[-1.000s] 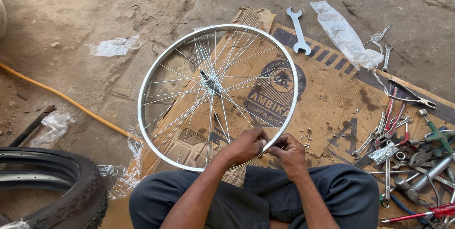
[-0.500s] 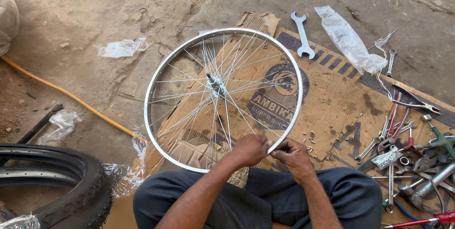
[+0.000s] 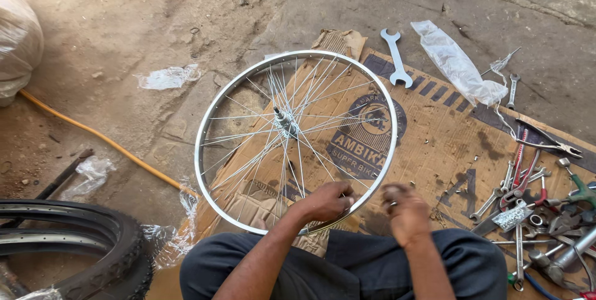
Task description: The person is assembling a bicycle wheel by inserting spokes into the hub and rim. They are sitting on the ground, using their hands to thread the spokes through the rim holes and secure them with nipples. The process involves repetitive insertion and adjustment of the spokes to build the wheel structure.
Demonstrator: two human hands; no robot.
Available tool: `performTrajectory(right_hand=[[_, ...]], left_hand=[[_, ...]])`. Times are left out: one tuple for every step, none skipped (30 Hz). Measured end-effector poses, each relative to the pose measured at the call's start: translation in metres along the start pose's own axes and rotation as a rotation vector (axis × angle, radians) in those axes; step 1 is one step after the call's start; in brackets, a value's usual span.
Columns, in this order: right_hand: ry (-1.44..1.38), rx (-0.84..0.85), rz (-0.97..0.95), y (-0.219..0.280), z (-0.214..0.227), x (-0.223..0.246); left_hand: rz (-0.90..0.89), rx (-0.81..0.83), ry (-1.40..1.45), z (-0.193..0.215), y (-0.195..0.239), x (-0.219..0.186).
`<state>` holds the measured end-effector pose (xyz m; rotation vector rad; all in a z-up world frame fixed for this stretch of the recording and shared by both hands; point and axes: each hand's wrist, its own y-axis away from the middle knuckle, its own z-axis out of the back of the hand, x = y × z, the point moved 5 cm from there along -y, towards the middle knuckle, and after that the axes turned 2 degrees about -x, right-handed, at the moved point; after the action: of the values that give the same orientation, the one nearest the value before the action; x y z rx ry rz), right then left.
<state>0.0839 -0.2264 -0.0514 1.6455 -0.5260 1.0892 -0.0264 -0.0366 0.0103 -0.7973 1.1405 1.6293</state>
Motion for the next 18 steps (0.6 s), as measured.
performTrajectory(right_hand=[[-0.345,0.014,-0.055,-0.008,0.01,-0.002],[-0.69,0.03,-0.106,-0.017,0.014,-0.007],[-0.678,0.019,-0.119,-0.022,0.014,-0.017],[-0.663,0.007,-0.132,-0.025,0.015,-0.026],[-0.649,-0.006,-0.145,-0.029,0.016,-0.033],[-0.63,-0.007,-0.107,-0.032,0.018,-0.034],[-0.611,-0.008,-0.069,-0.034,0.018,-0.034],[-0.596,-0.012,-0.033,-0.033,0.018,-0.034],[-0.592,-0.02,-0.017,-0.031,0.017,-0.033],[-0.587,-0.026,0.004,-0.03,0.017,-0.028],[-0.583,-0.033,0.025,-0.028,0.017,-0.023],[-0.574,-0.043,0.035,-0.026,0.015,-0.019],[-0.566,-0.053,0.045,-0.023,0.013,-0.017],[-0.557,-0.066,0.053,-0.02,0.011,-0.015],[-0.573,-0.071,0.049,-0.02,0.008,-0.014],[-0.586,-0.081,0.043,-0.019,0.009,-0.013],[-0.598,-0.09,0.038,-0.019,0.01,-0.013],[-0.602,-0.101,0.043,-0.018,0.012,-0.013]], left_hand=[[0.039,-0.029,-0.089,-0.002,0.002,0.002],[0.075,-0.059,-0.178,-0.005,0.003,0.0],[0.11,-0.09,-0.268,-0.005,0.003,-0.003],[0.143,-0.085,-0.307,-0.007,0.004,-0.006],[0.177,-0.081,-0.346,-0.008,0.004,-0.008],[0.217,-0.076,-0.38,-0.01,0.006,-0.007],[0.16,-0.054,-0.294,-0.007,0.005,-0.006],[0.105,-0.028,-0.21,-0.002,0.003,-0.002],[0.05,-0.001,-0.127,0.0,0.002,0.001],[0.031,-0.018,-0.119,0.0,0.002,0.003],[0.012,-0.035,-0.112,-0.003,0.004,0.003],[-0.008,-0.056,-0.105,-0.003,0.004,0.001],[0.068,-0.044,-0.216,-0.006,0.002,0.001],[0.148,-0.028,-0.325,-0.013,0.002,0.0],[0.227,-0.01,-0.433,-0.016,0.003,0.0],[0.169,-0.04,-0.381,-0.013,0.003,-0.003],[0.11,-0.07,-0.328,-0.007,0.002,-0.003],[0.049,-0.091,-0.276,-0.003,0.003,-0.004]])
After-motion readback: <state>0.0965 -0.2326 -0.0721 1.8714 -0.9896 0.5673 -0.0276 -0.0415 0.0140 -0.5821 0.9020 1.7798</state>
